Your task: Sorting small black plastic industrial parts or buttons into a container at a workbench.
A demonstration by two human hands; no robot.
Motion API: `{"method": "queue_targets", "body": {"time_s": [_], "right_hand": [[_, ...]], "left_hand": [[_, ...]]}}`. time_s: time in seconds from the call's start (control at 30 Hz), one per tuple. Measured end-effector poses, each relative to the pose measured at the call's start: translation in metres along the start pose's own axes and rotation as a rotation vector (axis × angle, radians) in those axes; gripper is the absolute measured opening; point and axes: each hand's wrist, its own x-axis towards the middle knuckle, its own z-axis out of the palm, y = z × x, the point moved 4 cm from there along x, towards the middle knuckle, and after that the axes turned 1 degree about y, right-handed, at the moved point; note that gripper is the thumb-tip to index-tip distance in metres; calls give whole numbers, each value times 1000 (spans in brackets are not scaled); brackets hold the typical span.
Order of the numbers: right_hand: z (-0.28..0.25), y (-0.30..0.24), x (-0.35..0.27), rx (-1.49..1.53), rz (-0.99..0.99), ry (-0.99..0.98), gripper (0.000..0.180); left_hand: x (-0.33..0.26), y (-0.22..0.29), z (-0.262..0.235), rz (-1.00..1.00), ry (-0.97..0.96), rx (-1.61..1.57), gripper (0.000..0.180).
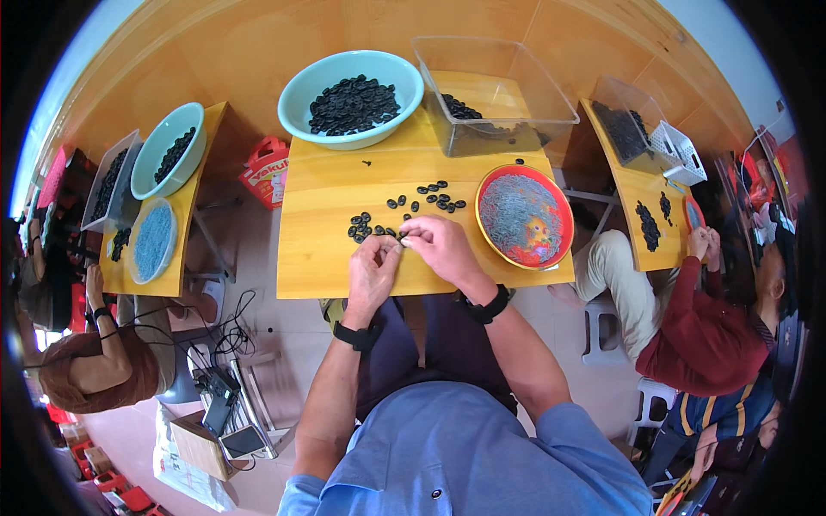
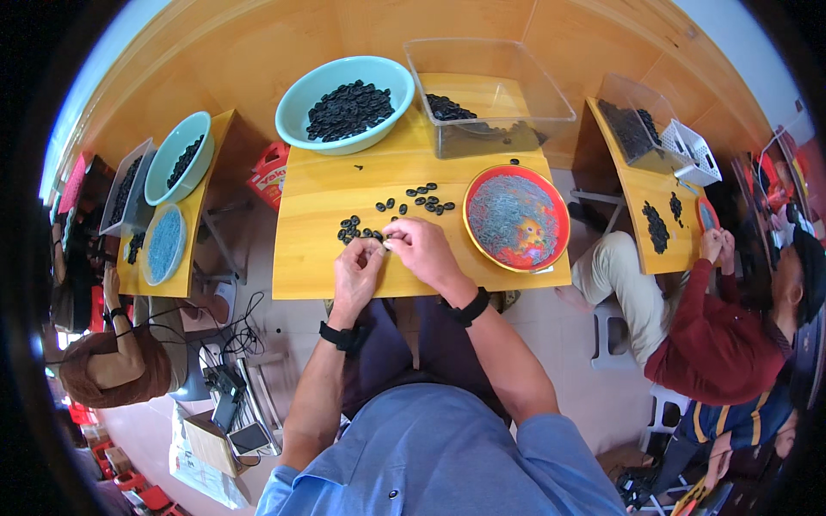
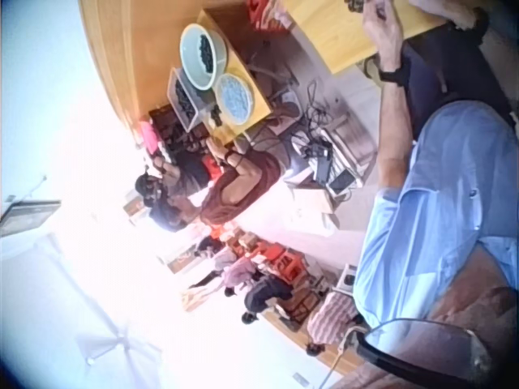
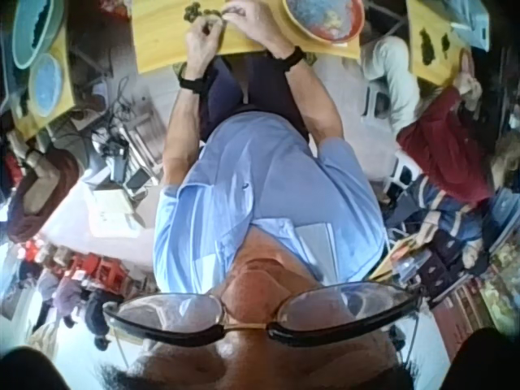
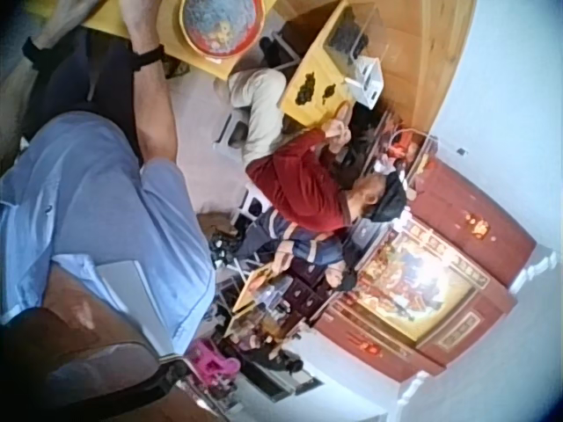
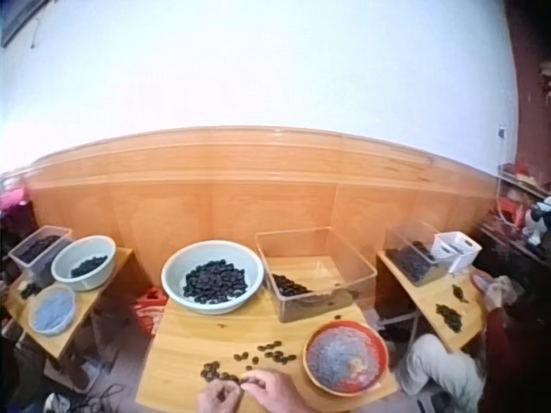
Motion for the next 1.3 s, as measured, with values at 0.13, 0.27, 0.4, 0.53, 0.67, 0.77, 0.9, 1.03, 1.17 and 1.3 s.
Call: {"method": "queue_targets", "body": {"time_s": [0.13, 0.27, 0.4, 0.53, 0.67, 0.77, 0.9, 1.03, 1.17, 1.3], "right_hand": [[3, 7, -1, -6, 101, -33, 14], [14, 17, -10, 358, 187, 93, 9], [32, 22, -19, 501, 237, 132, 6], [30, 23, -24, 507, 246, 195, 6], [30, 22, -27, 381, 244, 173, 6], [27, 26, -30, 434, 240, 187, 6], [20, 25, -32, 332, 234, 134, 8], [19, 26, -32, 277, 200, 150, 8], [20, 24, -32, 244, 150, 163, 8], [20, 19, -31, 295, 150, 168, 8]], "left_hand": [[-1, -7, 3, 25, -21, -29, 7], [0, -12, 2, 7, -19, -92, 11], [0, -21, -4, -141, -51, -243, 7], [2, -20, -2, -159, -71, -280, 6], [1, -29, -5, -185, -59, -292, 6], [0, -25, 0, -172, -75, -263, 7], [0, -23, 1, -144, -122, -215, 7], [-1, -15, 3, -156, -160, -237, 6], [-1, -21, 0, -164, -165, -324, 9], [0, -23, -5, -154, -186, -363, 9]]}}
